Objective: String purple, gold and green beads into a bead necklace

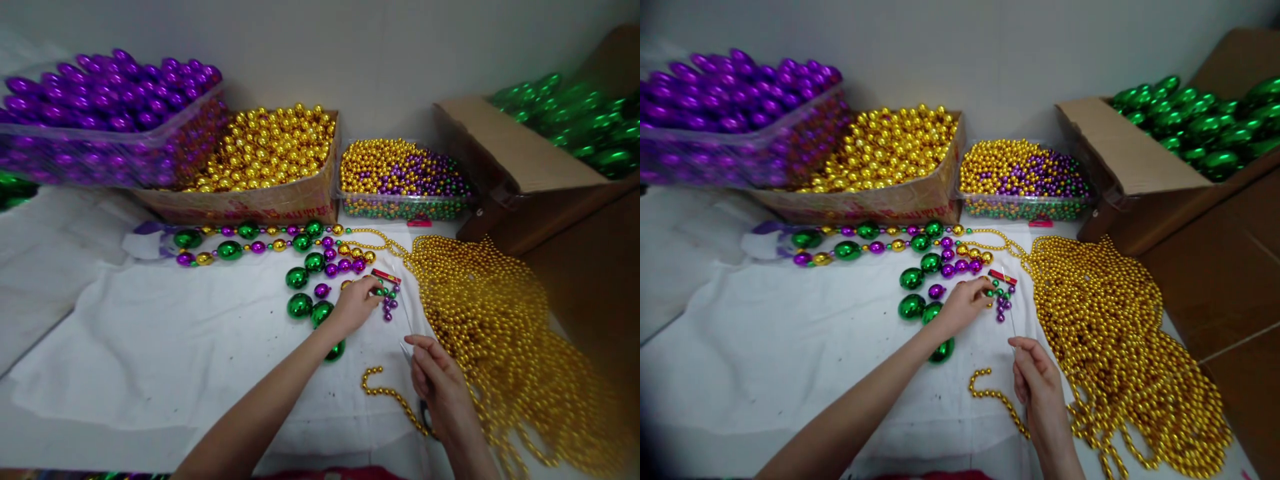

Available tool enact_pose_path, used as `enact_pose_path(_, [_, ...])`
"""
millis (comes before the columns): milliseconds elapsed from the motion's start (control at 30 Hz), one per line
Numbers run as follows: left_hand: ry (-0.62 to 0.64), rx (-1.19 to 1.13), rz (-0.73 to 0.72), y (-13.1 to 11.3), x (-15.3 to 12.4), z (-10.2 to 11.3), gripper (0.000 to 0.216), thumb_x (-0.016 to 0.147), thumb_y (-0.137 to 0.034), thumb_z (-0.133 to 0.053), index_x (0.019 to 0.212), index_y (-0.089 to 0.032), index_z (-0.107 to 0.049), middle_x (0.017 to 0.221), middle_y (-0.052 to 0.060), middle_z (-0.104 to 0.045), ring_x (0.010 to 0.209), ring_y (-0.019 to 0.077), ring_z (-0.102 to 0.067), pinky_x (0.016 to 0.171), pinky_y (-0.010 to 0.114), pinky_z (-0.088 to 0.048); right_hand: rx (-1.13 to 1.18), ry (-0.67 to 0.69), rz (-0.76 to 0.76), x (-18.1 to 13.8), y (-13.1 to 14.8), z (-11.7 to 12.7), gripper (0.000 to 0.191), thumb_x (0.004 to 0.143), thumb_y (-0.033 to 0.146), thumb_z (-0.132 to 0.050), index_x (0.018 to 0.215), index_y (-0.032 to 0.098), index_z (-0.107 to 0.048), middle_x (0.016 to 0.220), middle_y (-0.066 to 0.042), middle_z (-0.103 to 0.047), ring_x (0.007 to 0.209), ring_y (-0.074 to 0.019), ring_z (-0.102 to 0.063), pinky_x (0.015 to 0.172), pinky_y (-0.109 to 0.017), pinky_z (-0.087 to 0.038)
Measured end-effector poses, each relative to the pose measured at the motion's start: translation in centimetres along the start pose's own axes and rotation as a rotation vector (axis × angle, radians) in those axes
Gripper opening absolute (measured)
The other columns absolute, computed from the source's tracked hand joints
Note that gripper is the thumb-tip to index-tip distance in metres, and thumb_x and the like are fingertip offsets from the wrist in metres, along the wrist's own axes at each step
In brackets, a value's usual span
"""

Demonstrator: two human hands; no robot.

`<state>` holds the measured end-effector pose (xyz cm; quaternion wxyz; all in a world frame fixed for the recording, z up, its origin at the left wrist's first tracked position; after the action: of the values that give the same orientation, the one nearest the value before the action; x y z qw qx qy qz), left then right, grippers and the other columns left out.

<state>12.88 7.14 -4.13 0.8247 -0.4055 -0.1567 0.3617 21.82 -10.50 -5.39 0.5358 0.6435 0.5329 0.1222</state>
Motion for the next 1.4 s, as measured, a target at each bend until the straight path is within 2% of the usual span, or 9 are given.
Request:
enact_pose_path(100, [0.021,-0.650,0.195,0.6,-2.6,0.9,0.025,0.082,-0.028,-0.060,0.105,-0.018,-0.058,0.095,0.006,-0.067,0.077,0.0161,-0.063,0.063,0.027,-0.048,-0.059,0.015,-0.065,-0.6,-0.3,0.2,0.041,0.079,0.045,-0.072,0.108,0.018,-0.064,0.053,0.008,-0.025,0.046,-0.0060,-0.018,0.040,-0.016,-0.013])
enact_pose_path(167, [0.017,-1.014,0.288,0.8,-4.2,1.2,0.027,0.081,-0.029,-0.063,0.104,-0.018,-0.056,0.100,0.007,-0.067,0.078,0.0141,-0.064,0.065,0.025,-0.049,-0.120,0.019,-0.095,-1.3,-0.2,0.2,0.044,0.078,0.046,-0.072,0.109,0.017,-0.065,0.054,0.008,-0.022,0.046,-0.0060,-0.018,0.041,-0.017,-0.012])
enact_pose_path(267, [-0.013,-1.304,0.366,1.2,-5.6,1.5,0.020,0.085,-0.027,-0.060,0.101,-0.016,-0.056,0.102,0.010,-0.068,0.080,0.0130,-0.066,0.071,0.024,-0.051,-0.241,0.009,-0.110,-2.5,0.2,0.2,0.044,0.078,0.049,-0.070,0.108,0.017,-0.067,0.055,0.007,-0.021,0.047,-0.0066,-0.017,0.043,-0.019,-0.010])
enact_pose_path(367, [-0.047,-1.453,0.414,1.5,-6.0,1.7,0.013,0.090,-0.023,-0.054,0.100,-0.015,-0.054,0.104,0.012,-0.068,0.084,0.0145,-0.067,0.073,0.024,-0.051,-0.381,-0.007,-0.056,-3.6,0.8,0.0,0.043,0.078,0.053,-0.068,0.103,0.017,-0.070,0.054,0.006,-0.023,0.048,-0.0075,-0.017,0.044,-0.020,-0.011])
enact_pose_path(633, [-0.057,-1.612,0.404,1.9,-5.8,1.6,0.007,0.092,-0.017,-0.048,0.097,-0.013,-0.052,0.107,0.016,-0.067,0.094,0.0208,-0.067,0.077,0.029,-0.053,-0.546,-0.072,-0.022,-4.8,1.1,-0.1,0.046,0.072,0.056,-0.069,0.096,0.018,-0.074,0.053,0.000,-0.048,0.046,-0.0106,-0.034,0.042,-0.021,-0.026])
enact_pose_path(767, [-0.040,-1.616,0.398,2.1,-5.9,1.6,0.013,0.092,-0.016,-0.047,0.098,-0.009,-0.057,0.095,0.015,-0.068,0.082,0.0181,-0.067,0.076,0.030,-0.053,-0.576,-0.084,-0.013,-4.8,1.3,0.0,0.044,0.074,0.056,-0.069,0.097,0.019,-0.074,0.061,-0.002,-0.057,0.048,-0.0115,-0.041,0.043,-0.021,-0.030])
enact_pose_path(900, [-0.036,-1.605,0.374,2.3,-6.1,1.6,0.016,0.089,-0.016,-0.051,0.099,-0.008,-0.062,0.087,0.010,-0.066,0.075,0.0155,-0.065,0.074,0.029,-0.052,-0.583,-0.091,0.011,-4.9,1.6,-0.3,0.041,0.075,0.056,-0.068,0.094,0.021,-0.075,0.080,-0.005,-0.067,0.062,-0.0156,-0.053,0.054,-0.022,-0.040])
enact_pose_path(1167, [-0.024,-1.561,0.325,2.4,-6.5,1.8,0.023,0.084,-0.021,-0.062,0.103,-0.011,-0.066,0.085,0.008,-0.062,0.076,0.0147,-0.061,0.074,0.029,-0.051,-0.547,-0.113,0.020,-5.1,1.9,-0.9,0.033,0.073,0.053,-0.069,0.088,0.024,-0.076,0.090,-0.004,-0.070,0.082,-0.0218,-0.060,0.069,-0.023,-0.046])
enact_pose_path(1400, [-0.031,-1.422,0.318,1.5,-6.7,1.8,0.022,0.081,-0.025,-0.065,0.099,-0.014,-0.064,0.083,0.004,-0.060,0.072,0.0124,-0.058,0.070,0.027,-0.049,-0.581,-0.070,0.031,-4.4,1.0,-0.8,0.035,0.075,0.054,-0.066,0.089,0.023,-0.073,0.077,-0.002,-0.065,0.068,-0.0178,-0.055,0.061,-0.022,-0.043])
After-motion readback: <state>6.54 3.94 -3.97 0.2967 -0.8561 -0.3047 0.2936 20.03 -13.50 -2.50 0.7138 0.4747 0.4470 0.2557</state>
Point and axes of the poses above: each hand's wrist, its own x-axis towards the middle knuckle, its own z-axis out of the back of the hand, y = z × x, the point moved 3 cm from there along x, towards the middle knuckle
